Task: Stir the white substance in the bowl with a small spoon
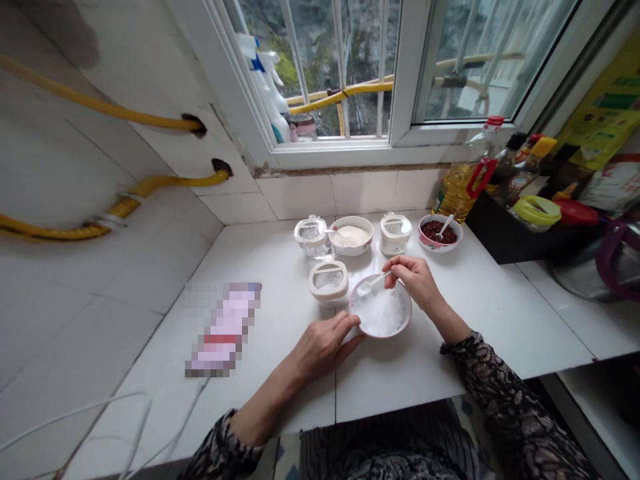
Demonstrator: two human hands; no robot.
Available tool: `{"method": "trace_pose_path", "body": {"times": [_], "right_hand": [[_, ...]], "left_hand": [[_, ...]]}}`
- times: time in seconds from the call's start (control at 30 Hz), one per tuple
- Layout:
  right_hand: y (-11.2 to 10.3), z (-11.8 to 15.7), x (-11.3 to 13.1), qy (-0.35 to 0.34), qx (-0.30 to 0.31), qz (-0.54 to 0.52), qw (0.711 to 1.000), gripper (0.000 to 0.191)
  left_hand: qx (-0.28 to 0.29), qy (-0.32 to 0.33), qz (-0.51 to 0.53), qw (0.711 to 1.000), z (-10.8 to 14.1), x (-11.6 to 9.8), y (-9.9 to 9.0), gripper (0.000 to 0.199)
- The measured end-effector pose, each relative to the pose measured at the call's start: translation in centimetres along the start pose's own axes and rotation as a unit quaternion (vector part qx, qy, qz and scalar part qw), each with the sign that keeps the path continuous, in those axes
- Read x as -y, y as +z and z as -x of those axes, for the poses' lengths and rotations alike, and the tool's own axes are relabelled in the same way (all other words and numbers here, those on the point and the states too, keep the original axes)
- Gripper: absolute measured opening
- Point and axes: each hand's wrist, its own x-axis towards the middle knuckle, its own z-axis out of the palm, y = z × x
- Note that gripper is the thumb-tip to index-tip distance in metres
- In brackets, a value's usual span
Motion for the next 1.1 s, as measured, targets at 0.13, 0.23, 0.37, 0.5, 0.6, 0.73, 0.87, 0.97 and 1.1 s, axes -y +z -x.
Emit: {"method": "trace_pose_path", "body": {"times": [0.13, 0.23, 0.37, 0.5, 0.6, 0.73, 0.87, 0.97, 1.1], "right_hand": [[0.9, 0.5, 0.2, -0.077, -0.015, -0.017, 0.997, 0.015], [2.1, 1.2, 0.1, -0.198, -0.017, 0.068, 0.978, 0.017], [3.2, 1.7, -0.2, -0.379, 0.057, 0.279, 0.881, 0.025], [2.6, 1.7, 0.2, -0.397, 0.065, 0.339, 0.85, 0.029], [1.4, 1.6, 0.7, -0.348, -0.006, 0.313, 0.884, 0.024], [0.1, 1.3, 0.6, -0.268, -0.044, 0.354, 0.895, 0.02], [0.0, 1.0, -0.1, -0.26, -0.018, 0.401, 0.878, 0.019], [0.5, 0.9, -0.5, -0.25, 0.006, 0.429, 0.868, 0.02], [0.9, 0.7, -1.0, -0.227, 0.033, 0.43, 0.873, 0.021]], "left_hand": [[-0.003, 0.004, -0.005, 1.0, 0.1, 0.1, 0.2, 0.015], [-0.005, 0.005, -0.006, 1.0, 0.1, 0.1, 0.3, 0.015], [-0.008, 0.002, -0.005, 1.0, 0.1, 0.1, 0.2, 0.013], [-0.007, 0.002, -0.007, 1.0, 0.1, 0.1, 0.2, 0.013], [-0.005, 0.004, -0.007, 1.0, 0.0, 0.0, 0.1, 0.014], [-0.001, -0.002, 0.001, 1.0, 0.0, 0.0, 0.0, 0.013], [0.003, -0.002, 0.005, 1.0, 0.0, 0.0, -0.1, 0.014], [-0.002, 0.0, 0.002, 1.0, 0.0, 0.0, -0.1, 0.013], [-0.001, -0.003, 0.0, 1.0, 0.0, 0.0, -0.1, 0.013]]}}
